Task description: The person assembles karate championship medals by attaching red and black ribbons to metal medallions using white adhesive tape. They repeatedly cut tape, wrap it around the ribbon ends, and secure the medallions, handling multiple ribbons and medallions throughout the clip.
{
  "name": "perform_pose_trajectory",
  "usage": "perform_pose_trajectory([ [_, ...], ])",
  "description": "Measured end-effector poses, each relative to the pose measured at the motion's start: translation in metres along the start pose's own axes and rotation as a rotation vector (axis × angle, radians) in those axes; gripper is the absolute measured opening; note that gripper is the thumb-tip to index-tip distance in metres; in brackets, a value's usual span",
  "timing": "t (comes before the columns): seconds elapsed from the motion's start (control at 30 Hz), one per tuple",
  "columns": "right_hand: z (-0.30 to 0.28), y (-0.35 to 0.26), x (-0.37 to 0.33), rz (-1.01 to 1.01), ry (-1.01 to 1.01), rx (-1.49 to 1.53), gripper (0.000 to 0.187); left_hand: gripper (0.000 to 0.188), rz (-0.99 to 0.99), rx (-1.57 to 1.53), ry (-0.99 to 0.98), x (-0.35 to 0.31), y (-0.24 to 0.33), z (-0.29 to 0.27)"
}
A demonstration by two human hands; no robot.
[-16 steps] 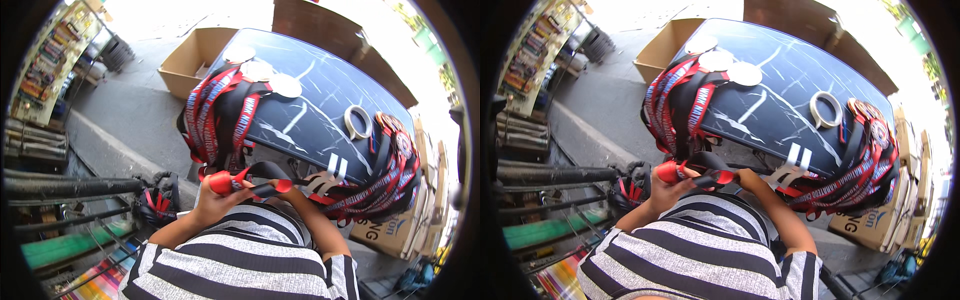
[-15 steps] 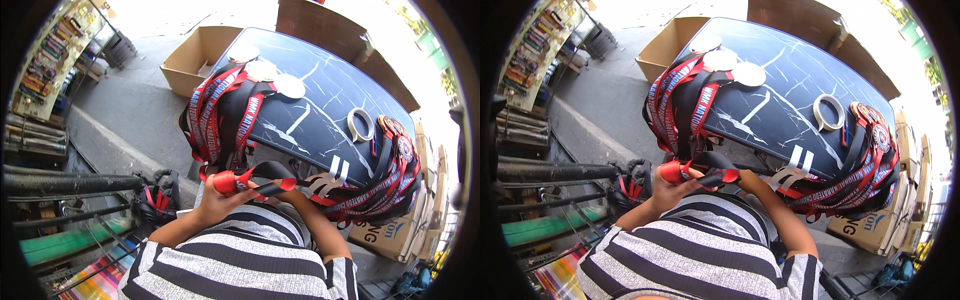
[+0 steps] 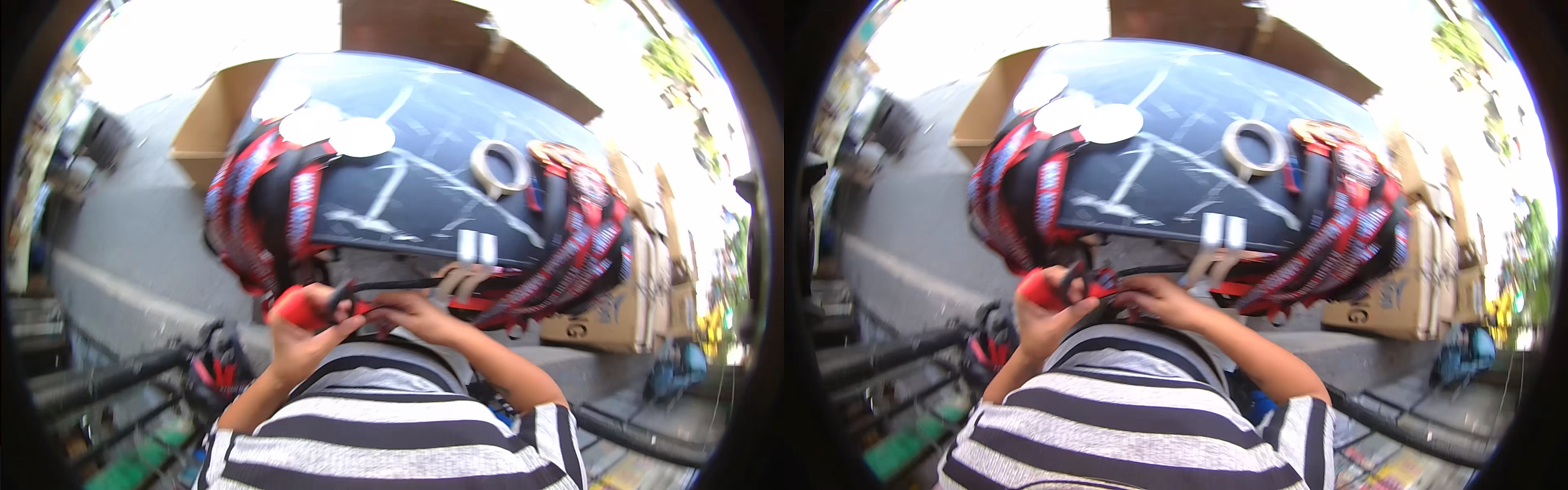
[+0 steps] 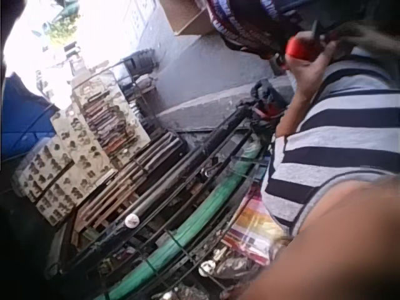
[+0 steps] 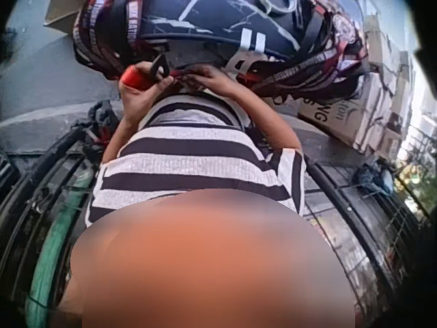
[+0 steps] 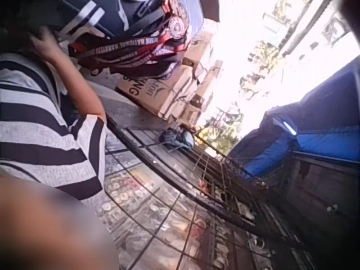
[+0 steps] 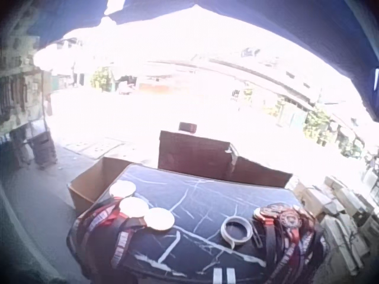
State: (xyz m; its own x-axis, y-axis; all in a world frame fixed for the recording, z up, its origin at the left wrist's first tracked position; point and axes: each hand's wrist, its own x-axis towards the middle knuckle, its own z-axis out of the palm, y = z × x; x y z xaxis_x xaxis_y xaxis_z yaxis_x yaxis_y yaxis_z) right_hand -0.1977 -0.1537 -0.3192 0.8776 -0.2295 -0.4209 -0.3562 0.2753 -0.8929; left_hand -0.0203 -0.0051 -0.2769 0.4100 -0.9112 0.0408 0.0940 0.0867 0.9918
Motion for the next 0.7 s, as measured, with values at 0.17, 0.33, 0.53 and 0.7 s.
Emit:
perform_pose_trajectory([
  [0.17,0.003,0.017,0.005,-0.216,-0.126,-0.009,0.026,0.064,-0.031,-0.247,0.061,0.001,-0.006,-0.006],
  [0.33,-0.003,0.009,-0.001,-0.125,-0.221,-0.043,0.025,0.036,-0.082,-0.568,-0.274,0.001,-0.004,-0.035],
  [0.53,-0.006,-0.016,-0.023,-0.201,-0.16,0.124,0.02,0.033,-0.285,-0.063,-0.304,0.003,0.001,-0.059],
  [0.7,0.014,-0.058,-0.051,-0.351,-0.153,0.127,0.018,0.032,0.057,0.049,-0.139,0.013,-0.01,-0.044],
])
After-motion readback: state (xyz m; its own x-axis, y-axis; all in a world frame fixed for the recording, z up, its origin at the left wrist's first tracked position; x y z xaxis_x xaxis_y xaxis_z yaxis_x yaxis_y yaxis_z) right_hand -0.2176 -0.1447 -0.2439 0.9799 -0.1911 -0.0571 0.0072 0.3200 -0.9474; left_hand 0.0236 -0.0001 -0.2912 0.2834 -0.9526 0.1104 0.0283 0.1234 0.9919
